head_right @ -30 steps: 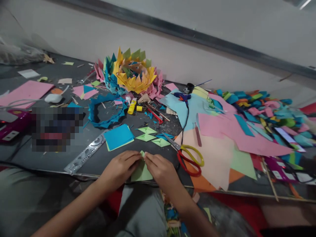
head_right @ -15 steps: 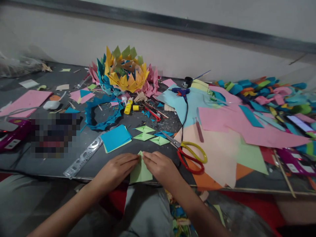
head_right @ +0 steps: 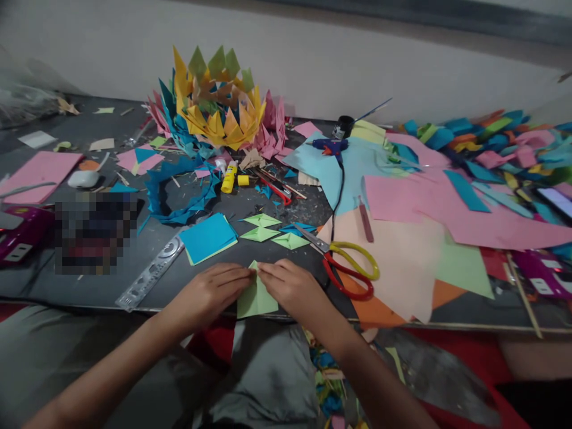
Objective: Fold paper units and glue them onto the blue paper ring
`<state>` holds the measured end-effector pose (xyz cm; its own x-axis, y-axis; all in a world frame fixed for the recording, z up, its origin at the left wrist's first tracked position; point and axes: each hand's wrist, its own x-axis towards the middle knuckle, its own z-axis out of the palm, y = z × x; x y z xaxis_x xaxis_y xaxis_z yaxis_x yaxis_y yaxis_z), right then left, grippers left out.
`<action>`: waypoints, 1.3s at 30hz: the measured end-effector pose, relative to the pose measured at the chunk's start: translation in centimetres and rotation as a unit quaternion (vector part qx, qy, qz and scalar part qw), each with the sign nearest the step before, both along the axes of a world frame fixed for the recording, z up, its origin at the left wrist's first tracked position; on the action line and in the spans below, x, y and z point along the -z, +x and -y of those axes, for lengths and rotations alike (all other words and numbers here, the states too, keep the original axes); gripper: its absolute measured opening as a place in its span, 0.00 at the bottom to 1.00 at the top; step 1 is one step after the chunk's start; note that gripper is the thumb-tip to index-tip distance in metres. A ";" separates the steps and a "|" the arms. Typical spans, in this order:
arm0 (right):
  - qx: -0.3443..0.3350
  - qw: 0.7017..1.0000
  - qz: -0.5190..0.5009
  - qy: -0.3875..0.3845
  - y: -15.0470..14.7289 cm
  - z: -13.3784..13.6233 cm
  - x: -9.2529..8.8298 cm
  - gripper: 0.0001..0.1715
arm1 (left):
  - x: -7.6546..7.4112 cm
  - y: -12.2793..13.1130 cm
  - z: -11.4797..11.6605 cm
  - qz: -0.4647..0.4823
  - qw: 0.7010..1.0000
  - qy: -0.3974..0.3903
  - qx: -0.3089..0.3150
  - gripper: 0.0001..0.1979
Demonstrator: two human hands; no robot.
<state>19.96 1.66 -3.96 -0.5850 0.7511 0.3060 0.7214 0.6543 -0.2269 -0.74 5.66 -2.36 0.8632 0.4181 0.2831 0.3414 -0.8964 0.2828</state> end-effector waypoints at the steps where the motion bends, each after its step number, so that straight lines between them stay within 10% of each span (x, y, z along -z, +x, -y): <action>1: 0.004 1.000 0.000 -0.004 0.0 0.0 0.0 0.16 | 0.0 0.0 0.0 -0.004 1.000 -0.003 0.002 0.13; 39: -0.019 0.998 -0.032 0.053 -0.5 -0.5 0.0 0.14 | 0.2 0.1 0.4 -0.035 0.999 -0.002 -0.039 0.11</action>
